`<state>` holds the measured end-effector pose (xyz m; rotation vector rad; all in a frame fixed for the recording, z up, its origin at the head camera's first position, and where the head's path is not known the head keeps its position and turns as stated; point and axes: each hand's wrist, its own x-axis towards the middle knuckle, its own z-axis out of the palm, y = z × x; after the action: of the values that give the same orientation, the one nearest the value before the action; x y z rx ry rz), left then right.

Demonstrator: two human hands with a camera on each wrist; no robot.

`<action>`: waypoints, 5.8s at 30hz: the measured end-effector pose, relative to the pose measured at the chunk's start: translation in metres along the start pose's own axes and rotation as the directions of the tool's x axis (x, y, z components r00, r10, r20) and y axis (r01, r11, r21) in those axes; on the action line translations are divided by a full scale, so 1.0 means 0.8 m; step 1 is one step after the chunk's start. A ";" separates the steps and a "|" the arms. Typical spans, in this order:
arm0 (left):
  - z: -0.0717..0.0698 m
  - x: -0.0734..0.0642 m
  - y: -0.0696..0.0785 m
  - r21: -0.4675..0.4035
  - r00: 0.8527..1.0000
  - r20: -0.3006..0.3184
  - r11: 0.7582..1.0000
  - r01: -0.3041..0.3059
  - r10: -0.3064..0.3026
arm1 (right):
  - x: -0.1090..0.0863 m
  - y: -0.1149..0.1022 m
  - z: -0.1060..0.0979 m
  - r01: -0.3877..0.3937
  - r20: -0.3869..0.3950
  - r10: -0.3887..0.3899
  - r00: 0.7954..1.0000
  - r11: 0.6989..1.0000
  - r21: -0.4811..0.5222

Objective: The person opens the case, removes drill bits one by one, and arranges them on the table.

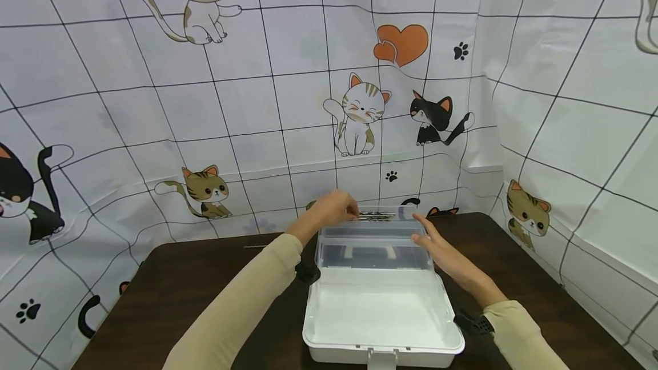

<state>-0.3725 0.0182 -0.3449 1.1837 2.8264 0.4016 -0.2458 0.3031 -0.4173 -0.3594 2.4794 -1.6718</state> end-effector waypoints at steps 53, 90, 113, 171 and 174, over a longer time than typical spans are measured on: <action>-0.001 -0.008 -0.025 -0.671 0.966 -0.146 0.739 0.061 -0.213 | 0.003 0.002 0.002 0.009 -0.015 -0.009 1.000 1.000 -0.011; -0.014 -0.183 -0.164 -0.716 0.832 -0.229 0.667 0.208 -0.506 | -0.007 0.000 -0.004 0.008 -0.018 -0.008 1.000 0.999 -0.034; 0.066 -0.239 -0.250 -0.723 0.762 -0.117 0.580 0.374 -0.637 | -0.001 -0.008 -0.001 0.029 0.006 -0.029 1.000 0.999 -0.035; 0.054 -0.208 -0.205 -0.284 0.765 -0.518 0.920 0.269 -0.383 | 0.000 -0.001 0.003 0.039 0.005 -0.039 0.999 0.999 -0.025; 0.043 -0.184 -0.182 -0.290 0.763 -0.544 0.931 0.221 -0.350 | -0.002 -0.001 0.001 0.036 0.002 -0.036 0.999 0.999 -0.030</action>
<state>-0.3645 -0.1764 -0.4230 0.6311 3.2723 1.1968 -0.2440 0.3029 -0.4167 -0.4109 2.5144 -1.6483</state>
